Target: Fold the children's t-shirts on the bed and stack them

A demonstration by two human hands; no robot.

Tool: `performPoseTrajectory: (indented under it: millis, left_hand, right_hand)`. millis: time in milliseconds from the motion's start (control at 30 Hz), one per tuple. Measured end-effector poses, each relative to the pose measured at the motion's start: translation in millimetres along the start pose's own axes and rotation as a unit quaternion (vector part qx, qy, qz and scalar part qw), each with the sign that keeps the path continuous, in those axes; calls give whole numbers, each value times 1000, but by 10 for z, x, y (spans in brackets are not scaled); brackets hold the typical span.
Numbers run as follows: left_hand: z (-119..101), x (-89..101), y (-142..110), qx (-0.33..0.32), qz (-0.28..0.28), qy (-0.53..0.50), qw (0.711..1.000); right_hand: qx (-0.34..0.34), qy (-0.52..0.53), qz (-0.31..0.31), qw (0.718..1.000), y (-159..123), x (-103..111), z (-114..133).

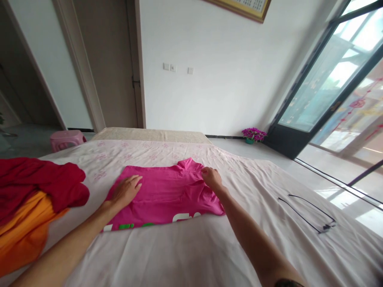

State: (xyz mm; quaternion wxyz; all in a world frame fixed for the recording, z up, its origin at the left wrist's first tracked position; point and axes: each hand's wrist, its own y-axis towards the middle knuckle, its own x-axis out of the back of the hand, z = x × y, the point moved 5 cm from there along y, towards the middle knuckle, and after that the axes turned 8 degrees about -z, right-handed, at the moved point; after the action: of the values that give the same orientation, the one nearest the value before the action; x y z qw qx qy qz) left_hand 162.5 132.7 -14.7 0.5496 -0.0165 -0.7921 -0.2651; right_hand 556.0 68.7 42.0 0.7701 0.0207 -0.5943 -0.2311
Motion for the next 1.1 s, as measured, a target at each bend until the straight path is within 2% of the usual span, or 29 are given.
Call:
performPoseTrajectory:
  millis: [100, 200, 400, 533, 633, 733, 833, 933, 1000, 1100]
  left_hand:
    - [365, 99, 167, 84, -10, -6, 996]
    - [575, 145, 347, 133, -23, 3, 991]
    - [708, 11, 676, 126, -25, 22, 991]
    - [793, -76, 770, 146, 20, 42, 988]
    - [857, -71, 800, 179, 58, 34, 982]
    - [866, -8, 800, 192, 76, 16, 978]
    - [824, 119, 755, 189, 46, -24, 981]
    - [758, 267, 635, 178, 19, -98, 979]
    - [721, 373, 497, 179, 9, -135, 974]
    - [666, 502, 212, 177, 8, -158, 971]
  right_hand:
    - [25, -14, 8, 1000, 283, -126, 204]
    - [27, -28, 21, 999, 538, -308, 357]
    - [21, -36, 43, 998, 857, -616, 477]
    - [-4, -38, 48, 998, 940, -722, 439]
    - [-19, -26, 55, 998, 967, -743, 389]
    - [-30, 8, 64, 997, 971, -700, 348]
    - [-27, 57, 57, 996, 942, -561, 334]
    - [-1, 112, 31, 993, 834, -321, 320]
    - [41, 193, 3, 980, 683, -121, 300]
    - [107, 324, -15, 940, 323, 128, 221]
